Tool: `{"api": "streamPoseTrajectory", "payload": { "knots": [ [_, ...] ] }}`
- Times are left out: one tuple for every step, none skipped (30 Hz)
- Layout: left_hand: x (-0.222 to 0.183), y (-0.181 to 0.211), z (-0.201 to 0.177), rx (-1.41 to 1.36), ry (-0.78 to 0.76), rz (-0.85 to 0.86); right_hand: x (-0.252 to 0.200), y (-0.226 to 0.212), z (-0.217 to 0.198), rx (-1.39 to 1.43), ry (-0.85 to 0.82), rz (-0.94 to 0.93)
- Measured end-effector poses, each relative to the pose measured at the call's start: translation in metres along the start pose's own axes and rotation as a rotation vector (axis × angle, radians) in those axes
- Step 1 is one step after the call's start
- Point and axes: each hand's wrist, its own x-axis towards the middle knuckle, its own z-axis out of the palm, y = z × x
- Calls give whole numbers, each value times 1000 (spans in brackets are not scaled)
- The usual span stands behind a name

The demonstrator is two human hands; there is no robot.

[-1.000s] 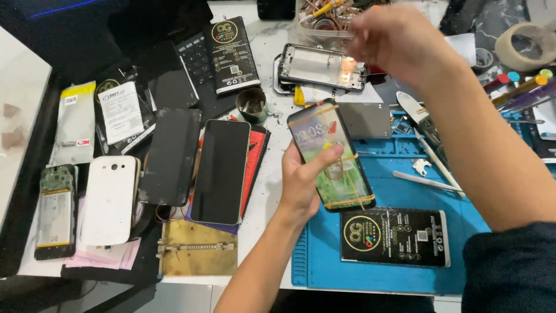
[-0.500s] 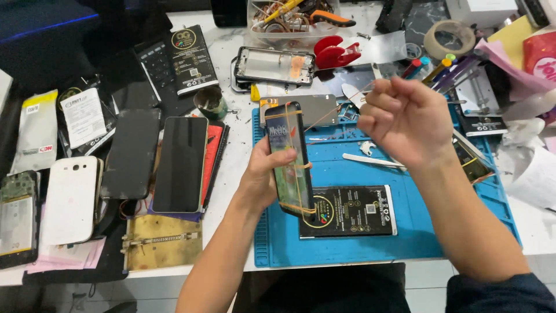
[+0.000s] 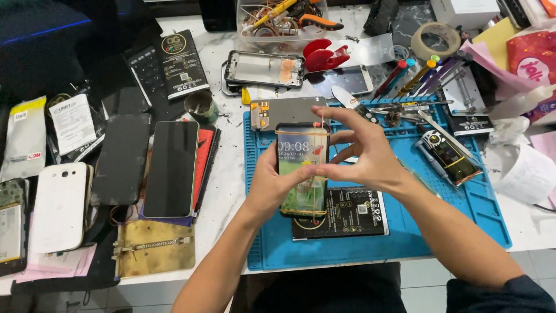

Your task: The person secures a smartphone with rubber bands, wrapping them around the device multiple times to hold the components together. They then place the secured phone on a workbench among other disassembled devices and tools.

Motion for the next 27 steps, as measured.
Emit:
{"api": "streamPoseTrajectory", "payload": {
  "knots": [
    [1, 1, 1, 8, -11, 18, 1, -1, 1, -4, 4, 7],
    [0, 1, 1, 15, -14, 32, 1, -1, 2, -5, 2, 17],
    [0, -2, -1, 15, -7, 31, 1, -2, 3, -2, -4, 20],
    [1, -5, -3, 28, -13, 36, 2, -3, 4, -7, -9, 12],
    [2, -9, -5, 40, -19, 42, 2, -5, 5, -13, -14, 5],
    [3, -8, -6, 41, -17, 41, 3, -3, 4, -12, -15, 6],
    [4, -8, -6, 48, -21, 42, 3, -2, 4, -13, -21, 7],
    [5, -7, -7, 55, -28, 43, 3, -2, 4, -15, -24, 8],
    [4, -7, -7, 55, -28, 41, 3, -1, 4, -14, -24, 10],
    [3, -7, -7, 56, -22, 52, 3, -1, 5, -14, -26, 14],
    [3, -7, -7, 57, -17, 62, 3, -1, 5, -13, -27, 18],
    [3, -5, -6, 58, -16, 60, 4, -1, 6, -11, -27, 19],
    [3, -2, -6, 67, -19, 73, 4, -2, 6, -10, -28, 23],
    [3, -1, -5, 75, -22, 82, 2, -2, 7, -9, -27, 30],
    [2, -3, -5, 74, -22, 77, 2, 2, 6, -7, -26, 35],
    [1, -5, -5, 84, -10, 85, 2, 5, 5, 7, -36, 76],
    [0, -7, -5, 93, 1, 94, 2, 9, 4, 22, -46, 116],
    [0, -4, -5, 92, 0, 89, 0, 10, 5, 23, -44, 120],
    [-1, -1, -5, 104, 15, 91, -2, 11, 6, 39, -55, 174],
    [-2, 2, -4, 114, 30, 93, -4, 11, 8, 54, -66, 228],
    [-2, -3, -6, 113, 31, 88, -8, 13, 10, 55, -65, 233],
    [-1, -7, -7, 103, 79, 94, -10, 14, 13, 81, -79, 283],
    [0, -11, -9, 94, 127, 100, -13, 15, 15, 107, -93, 332],
    [0, -11, -9, 92, 129, 97, -16, 17, 17, 108, -94, 335],
    [0, -12, -8, 65, 155, 103, -20, 18, 20, 120, -104, 374],
    [-1, -12, -8, 38, 182, 110, -23, 20, 23, 133, -114, 413],
    [-1, -10, -6, 36, 184, 107, -26, 22, 25, 133, -116, 416]
  ]
}}
